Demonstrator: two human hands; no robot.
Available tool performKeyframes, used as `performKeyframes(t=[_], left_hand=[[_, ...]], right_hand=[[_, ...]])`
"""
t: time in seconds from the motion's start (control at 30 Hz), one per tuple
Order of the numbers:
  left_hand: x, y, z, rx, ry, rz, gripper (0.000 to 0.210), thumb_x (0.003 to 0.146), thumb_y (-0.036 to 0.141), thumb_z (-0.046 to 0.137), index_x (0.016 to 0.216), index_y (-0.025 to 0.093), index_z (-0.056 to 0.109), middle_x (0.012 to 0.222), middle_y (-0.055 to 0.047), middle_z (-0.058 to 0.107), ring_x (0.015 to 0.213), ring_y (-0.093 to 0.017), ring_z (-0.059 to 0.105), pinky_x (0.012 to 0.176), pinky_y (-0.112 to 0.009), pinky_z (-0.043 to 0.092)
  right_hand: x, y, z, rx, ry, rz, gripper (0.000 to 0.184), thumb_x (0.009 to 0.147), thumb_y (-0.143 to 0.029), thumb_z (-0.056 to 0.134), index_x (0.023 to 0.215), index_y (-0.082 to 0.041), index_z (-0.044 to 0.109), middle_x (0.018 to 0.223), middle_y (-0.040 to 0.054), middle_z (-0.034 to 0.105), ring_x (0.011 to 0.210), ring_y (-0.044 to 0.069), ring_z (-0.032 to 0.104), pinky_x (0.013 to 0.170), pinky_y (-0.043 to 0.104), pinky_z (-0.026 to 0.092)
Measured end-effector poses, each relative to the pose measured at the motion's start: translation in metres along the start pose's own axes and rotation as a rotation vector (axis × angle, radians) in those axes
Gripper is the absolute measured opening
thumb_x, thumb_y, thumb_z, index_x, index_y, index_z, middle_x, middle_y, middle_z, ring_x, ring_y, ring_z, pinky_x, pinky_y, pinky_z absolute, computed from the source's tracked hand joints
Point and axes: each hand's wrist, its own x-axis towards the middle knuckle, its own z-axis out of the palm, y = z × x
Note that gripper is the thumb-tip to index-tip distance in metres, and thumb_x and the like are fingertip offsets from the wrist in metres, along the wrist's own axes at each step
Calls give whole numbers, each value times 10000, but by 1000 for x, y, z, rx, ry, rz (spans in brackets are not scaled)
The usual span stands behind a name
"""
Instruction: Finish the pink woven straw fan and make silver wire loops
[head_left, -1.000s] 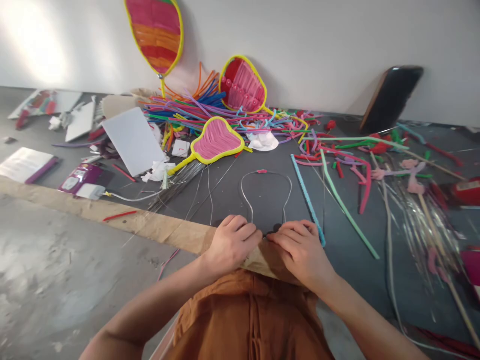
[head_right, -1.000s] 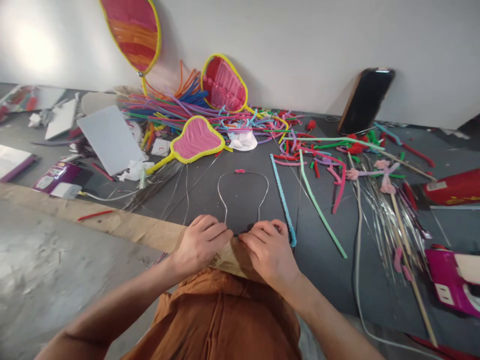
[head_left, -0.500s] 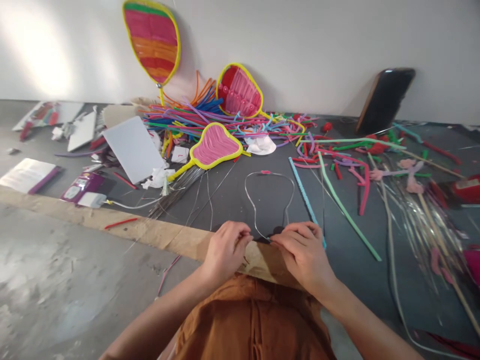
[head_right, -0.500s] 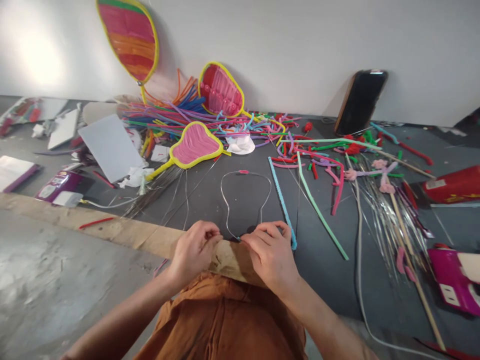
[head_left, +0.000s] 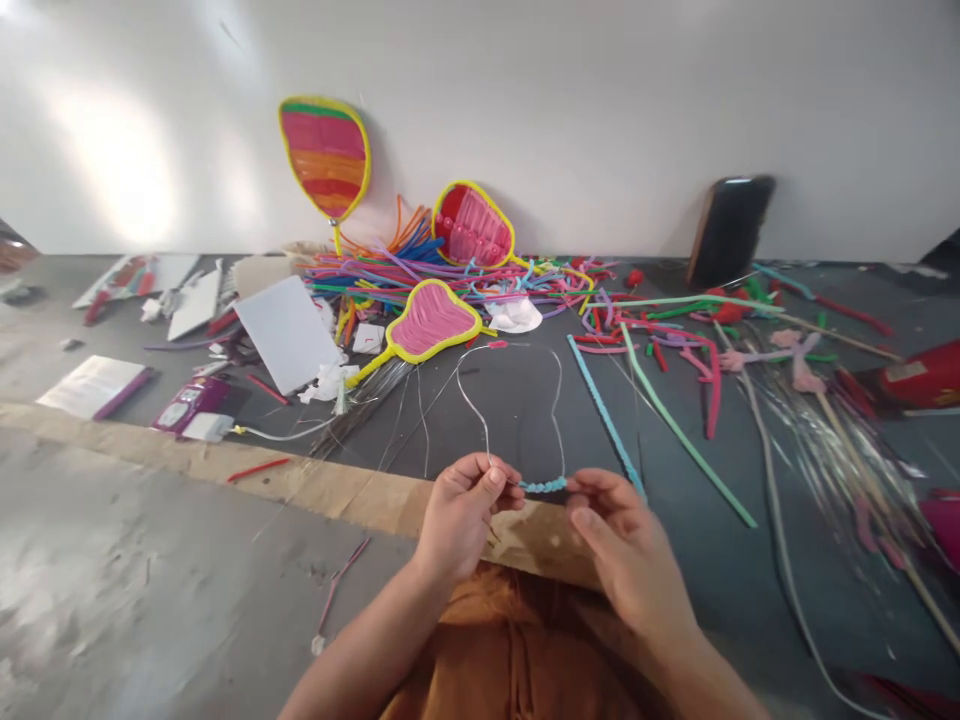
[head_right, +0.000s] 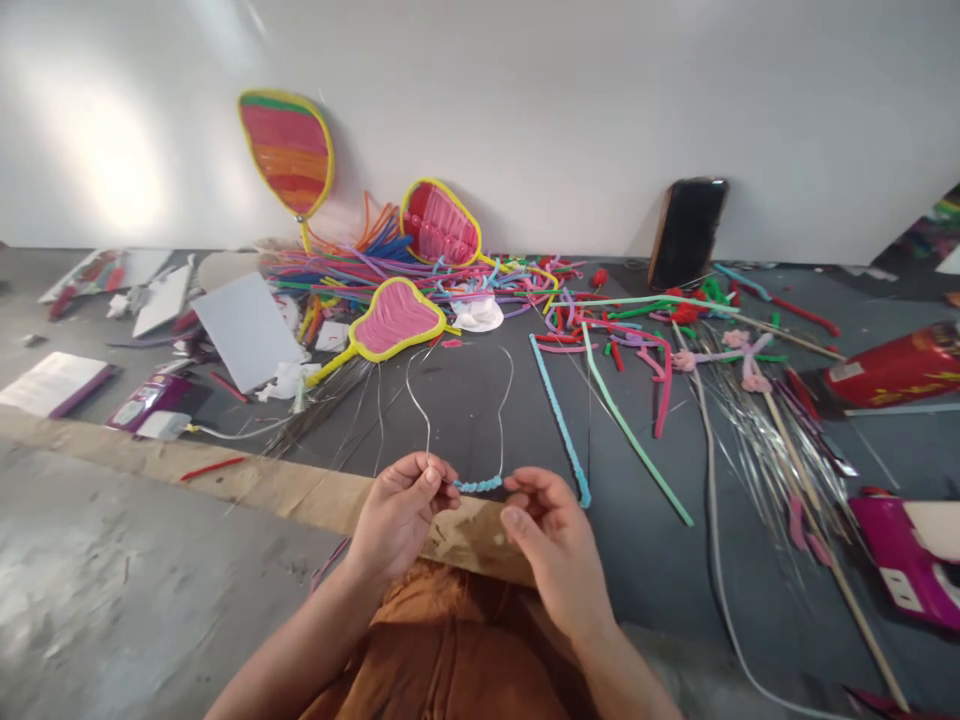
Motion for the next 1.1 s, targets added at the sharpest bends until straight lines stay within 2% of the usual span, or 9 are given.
performKeyframes(t=[0.07,0.13,0.2,0.4,0.67,0.93,1.1], left_hand=[[0,-1,4,0,-37,3,212,670,299,751,682,135,617,695,-12,641,590,-86,576,604,-214,483],[-1,-4,7,15,-62,4,207,675,295,748,682,131,621,693,-18,644,597,-87,576,605,-209,471],[-1,-7,11,25,-75,-3,211,682,302,742,686,127,623,673,-20,638,599,-89,577,601,-205,461],[-6,-11,17,-82,-45,-63,232,712,348,716,749,143,614,701,-1,609,559,-56,533,514,-161,410],[-10,-18,26,-93,-17,-15,208,751,324,685,744,156,562,733,18,575,532,-27,467,454,-133,330],[-7,-20,27,-101,-2,-38,255,723,301,712,696,151,508,653,42,543,470,-6,386,439,-118,290],[-6,-19,29,-108,15,-57,297,662,313,758,698,152,512,631,40,557,457,-11,394,437,-123,294]], right_hand=[[-4,2,7,307,-87,239,341,687,-308,750,992,-203,638,828,30,625,574,86,506,460,195,418],[-5,3,16,507,-92,329,286,662,-290,772,906,-186,665,785,27,628,557,72,501,434,167,404],[-5,2,23,599,-64,339,193,661,-262,776,802,-182,671,712,14,623,550,68,511,433,150,409],[-7,3,30,645,-21,254,171,653,-245,785,756,-189,661,654,2,631,504,51,512,416,121,417],[-8,2,33,718,19,295,204,615,-248,810,736,-177,662,623,-5,643,478,33,512,402,89,415],[-9,0,33,761,29,313,209,604,-232,818,722,-182,653,628,2,654,489,33,525,423,83,422],[-9,1,34,772,24,309,198,617,-231,811,718,-183,648,625,-4,649,481,28,522,425,77,422]])
